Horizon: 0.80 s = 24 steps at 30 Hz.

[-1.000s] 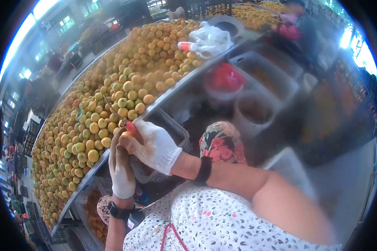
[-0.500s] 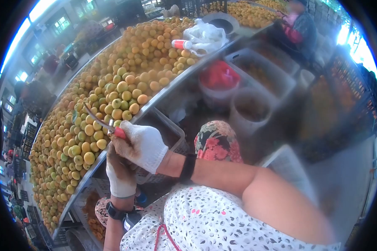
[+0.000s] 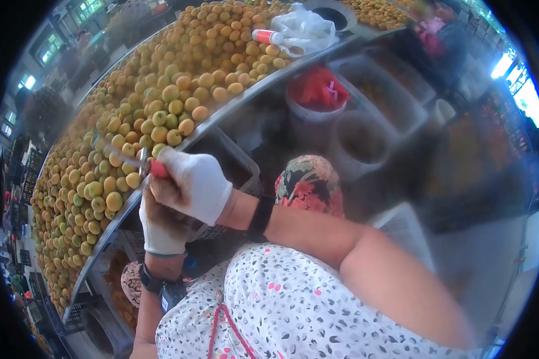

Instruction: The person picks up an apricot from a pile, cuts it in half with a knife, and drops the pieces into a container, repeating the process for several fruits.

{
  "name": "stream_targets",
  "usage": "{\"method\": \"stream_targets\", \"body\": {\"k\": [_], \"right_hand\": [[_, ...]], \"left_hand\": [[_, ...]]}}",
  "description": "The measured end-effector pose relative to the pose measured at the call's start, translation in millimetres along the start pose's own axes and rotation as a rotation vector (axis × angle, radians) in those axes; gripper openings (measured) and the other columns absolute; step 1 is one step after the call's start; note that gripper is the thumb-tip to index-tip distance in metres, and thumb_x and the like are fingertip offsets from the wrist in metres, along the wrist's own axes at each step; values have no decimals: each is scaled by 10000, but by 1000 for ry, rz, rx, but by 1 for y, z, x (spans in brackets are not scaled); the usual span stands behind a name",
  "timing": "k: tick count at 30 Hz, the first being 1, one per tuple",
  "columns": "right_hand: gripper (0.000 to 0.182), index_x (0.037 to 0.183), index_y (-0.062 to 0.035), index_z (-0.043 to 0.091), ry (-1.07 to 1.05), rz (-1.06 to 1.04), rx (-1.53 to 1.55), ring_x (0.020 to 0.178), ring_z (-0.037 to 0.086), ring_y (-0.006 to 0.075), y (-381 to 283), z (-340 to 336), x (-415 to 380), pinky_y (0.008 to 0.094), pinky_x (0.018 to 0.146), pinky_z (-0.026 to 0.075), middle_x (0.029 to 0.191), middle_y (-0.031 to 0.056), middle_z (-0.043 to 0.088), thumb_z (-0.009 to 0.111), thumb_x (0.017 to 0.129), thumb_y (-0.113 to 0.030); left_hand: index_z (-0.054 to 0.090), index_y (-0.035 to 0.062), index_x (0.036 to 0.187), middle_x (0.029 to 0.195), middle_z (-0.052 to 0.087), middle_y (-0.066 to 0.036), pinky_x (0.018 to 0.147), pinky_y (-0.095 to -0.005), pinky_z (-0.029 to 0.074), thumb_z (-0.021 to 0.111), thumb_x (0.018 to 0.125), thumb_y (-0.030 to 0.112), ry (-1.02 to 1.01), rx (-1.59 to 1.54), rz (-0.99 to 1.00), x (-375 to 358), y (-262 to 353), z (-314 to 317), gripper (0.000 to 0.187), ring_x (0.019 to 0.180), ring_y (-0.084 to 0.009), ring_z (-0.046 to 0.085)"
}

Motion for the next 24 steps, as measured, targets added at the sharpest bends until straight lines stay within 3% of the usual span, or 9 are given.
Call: {"method": "stream_targets", "body": {"k": [2, 4, 5, 7, 12, 14, 17, 22, 24], "right_hand": [[184, 963, -51, 608, 27, 91, 95, 732, 680, 344, 2, -2, -1, 369, 616, 522, 768, 172, 648, 649, 924, -226], [237, 1037, -24, 623, 43, 360, 179, 746, 703, 247, 10, -4, -2, 323, 646, 522, 798, 161, 670, 645, 945, -241], [287, 1076, 0, 628, 53, 495, 284, 764, 687, 168, 9, -6, -3, 300, 665, 517, 808, 145, 677, 640, 957, -262], [296, 1074, 1, 631, 24, 541, 260, 765, 680, 159, 2, -11, -1, 301, 663, 519, 810, 140, 680, 634, 962, -273], [318, 1049, -2, 638, -3, 615, 299, 775, 688, 171, -1, -3, 2, 313, 656, 522, 817, 149, 680, 618, 971, -310], [317, 1035, -6, 634, 44, 498, 180, 771, 708, 218, 5, 2, 0, 323, 650, 530, 813, 169, 682, 609, 974, -317], [297, 1022, -12, 627, 51, 540, 130, 765, 715, 285, -8, 1, 4, 332, 634, 533, 803, 188, 680, 606, 972, -304], [260, 1018, -25, 612, -24, 491, 16, 759, 706, 327, -3, 6, 1, 352, 610, 532, 799, 195, 680, 619, 957, -277], [224, 986, -42, 610, -98, 15, -403, 740, 699, 325, -6, 13, -1, 359, 607, 533, 818, 192, 678, 636, 944, -260]], "left_hand": [[534, 81, 1303, 1160, 629, -63, 910, -354, 517, 505, 957, 619, -138, 111, 44, -8, 16, 7, 641, 1022, -188, 641], [496, 50, 1376, 1216, 613, -75, 934, -340, 490, 522, 958, 613, -287, 232, 85, -19, 26, 20, 703, 1071, -187, 620], [441, 30, 1431, 1298, 571, -90, 982, -332, 453, 524, 980, 555, -320, 440, 285, -29, 29, 32, 696, 1152, -197, 576], [313, 0, 1526, 1477, 444, -115, 1089, -322, 353, 513, 1031, 373, -417, 751, 552, -24, 28, 25, 651, 1327, -206, 445], [332, 8, 1519, 1455, 470, -105, 1088, -332, 367, 516, 1032, 321, -373, 727, 609, -23, 26, 24, 607, 1303, -198, 474], [362, 18, 1502, 1428, 497, -104, 1061, -330, 413, 496, 1037, 312, -338, 484, 517, -19, 21, 23, 566, 1269, -194, 515], [435, 38, 1447, 1332, 565, -95, 1012, -336, 469, 471, 1040, 314, -267, 384, 438, -16, 21, 28, 492, 1196, -190, 571], [505, 27, 1363, 1268, 582, -70, 997, -315, 447, 454, 1040, 333, -270, 253, 309, -3, 7, 6, 448, 1160, -184, 566], [537, 36, 1313, 1221, 606, -78, 990, -319, 464, 460, 1041, 381, -317, -341, -12, 3, -6, -1, 446, 1102, -204, 597]]}}
Point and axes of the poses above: each hand's wrist, its own x-axis towards the middle knuckle, its own z-axis out of the palm, y = z × x, the point moved 2 cm from there along x, towards the middle knuckle
